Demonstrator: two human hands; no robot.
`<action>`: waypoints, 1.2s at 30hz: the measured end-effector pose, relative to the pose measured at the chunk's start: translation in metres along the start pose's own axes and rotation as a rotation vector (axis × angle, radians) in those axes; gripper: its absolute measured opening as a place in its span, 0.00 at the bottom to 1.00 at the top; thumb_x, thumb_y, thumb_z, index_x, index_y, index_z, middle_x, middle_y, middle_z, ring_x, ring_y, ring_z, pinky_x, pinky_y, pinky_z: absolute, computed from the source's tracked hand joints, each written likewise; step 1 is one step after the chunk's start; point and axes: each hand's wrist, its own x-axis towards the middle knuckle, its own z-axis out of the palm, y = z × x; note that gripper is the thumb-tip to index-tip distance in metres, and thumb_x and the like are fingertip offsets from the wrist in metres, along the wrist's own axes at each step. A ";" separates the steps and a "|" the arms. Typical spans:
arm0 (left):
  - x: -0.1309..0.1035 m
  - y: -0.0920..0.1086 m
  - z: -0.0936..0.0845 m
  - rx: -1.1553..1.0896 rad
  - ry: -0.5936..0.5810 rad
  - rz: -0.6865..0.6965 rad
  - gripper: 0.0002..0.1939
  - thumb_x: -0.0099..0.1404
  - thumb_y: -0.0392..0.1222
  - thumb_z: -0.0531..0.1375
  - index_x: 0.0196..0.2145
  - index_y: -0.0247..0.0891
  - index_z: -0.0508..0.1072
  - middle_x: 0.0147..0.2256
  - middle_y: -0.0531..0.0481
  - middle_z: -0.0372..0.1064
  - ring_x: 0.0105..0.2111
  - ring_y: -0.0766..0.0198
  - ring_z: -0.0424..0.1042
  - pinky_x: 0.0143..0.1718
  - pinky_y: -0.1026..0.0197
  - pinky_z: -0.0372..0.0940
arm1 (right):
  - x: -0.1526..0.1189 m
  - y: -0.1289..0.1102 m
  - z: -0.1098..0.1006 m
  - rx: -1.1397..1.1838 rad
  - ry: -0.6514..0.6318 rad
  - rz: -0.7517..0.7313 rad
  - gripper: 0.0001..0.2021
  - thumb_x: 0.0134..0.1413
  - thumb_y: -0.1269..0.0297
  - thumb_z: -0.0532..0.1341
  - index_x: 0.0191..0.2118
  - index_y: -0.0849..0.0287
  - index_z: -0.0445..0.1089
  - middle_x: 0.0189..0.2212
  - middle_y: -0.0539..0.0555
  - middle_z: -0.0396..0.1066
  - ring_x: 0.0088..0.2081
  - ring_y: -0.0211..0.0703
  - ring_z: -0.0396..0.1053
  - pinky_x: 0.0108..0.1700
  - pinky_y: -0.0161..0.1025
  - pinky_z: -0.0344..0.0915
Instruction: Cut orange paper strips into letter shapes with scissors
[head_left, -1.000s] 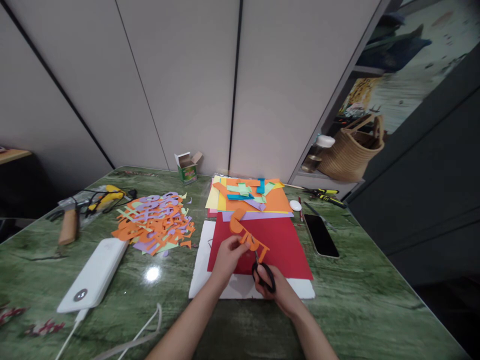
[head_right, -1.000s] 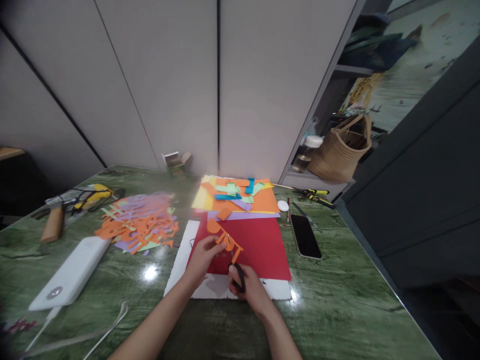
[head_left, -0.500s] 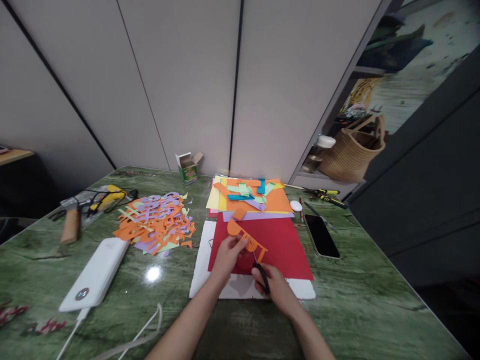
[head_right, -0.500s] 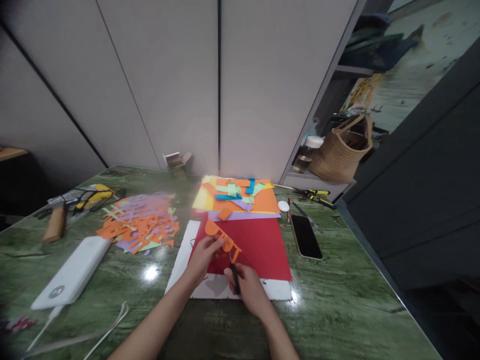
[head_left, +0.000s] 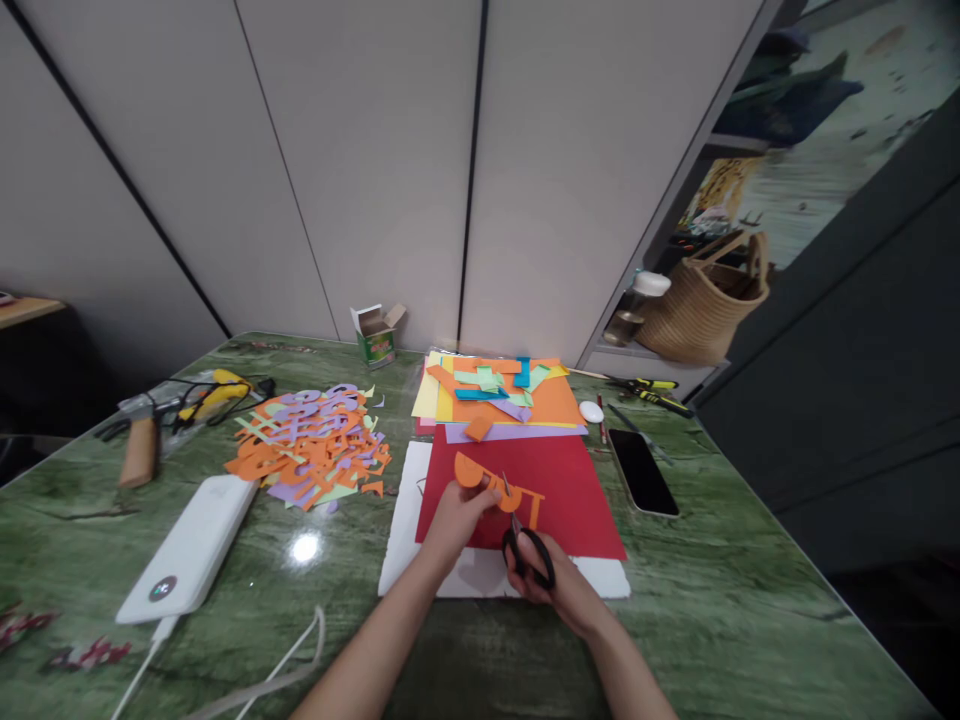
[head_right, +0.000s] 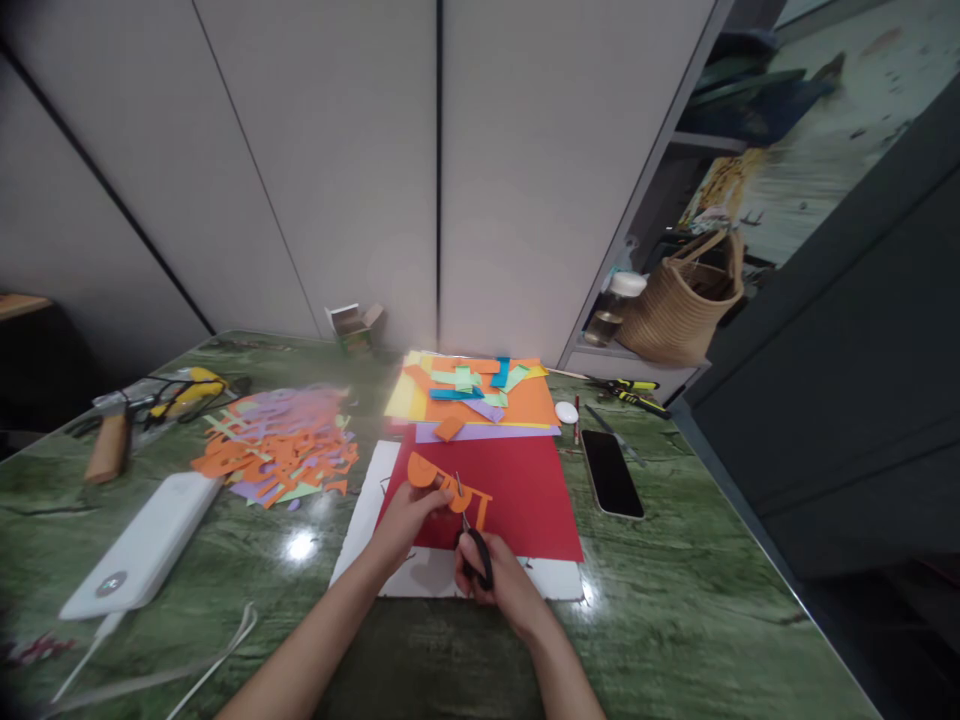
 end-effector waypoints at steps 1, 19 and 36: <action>0.000 0.000 0.000 0.009 0.001 0.002 0.05 0.47 0.38 0.60 0.22 0.34 0.68 0.21 0.54 0.66 0.22 0.68 0.63 0.26 0.66 0.56 | 0.000 0.001 0.000 -0.002 0.004 -0.008 0.22 0.49 0.45 0.50 0.25 0.63 0.59 0.14 0.46 0.57 0.14 0.27 0.46 0.17 0.28 0.41; -0.003 -0.005 0.002 0.066 0.042 0.000 0.07 0.50 0.41 0.59 0.24 0.35 0.68 0.22 0.52 0.68 0.24 0.66 0.67 0.28 0.65 0.61 | 0.004 0.008 0.000 -0.032 0.081 -0.013 0.21 0.49 0.45 0.51 0.24 0.62 0.58 0.15 0.46 0.54 0.17 0.29 0.49 0.19 0.29 0.41; -0.003 -0.002 0.001 0.008 0.022 -0.030 0.01 0.47 0.34 0.57 0.22 0.33 0.68 0.20 0.54 0.66 0.22 0.69 0.64 0.25 0.67 0.59 | 0.002 0.007 0.000 0.036 0.006 -0.025 0.20 0.50 0.47 0.51 0.26 0.63 0.59 0.14 0.46 0.57 0.15 0.27 0.46 0.17 0.29 0.40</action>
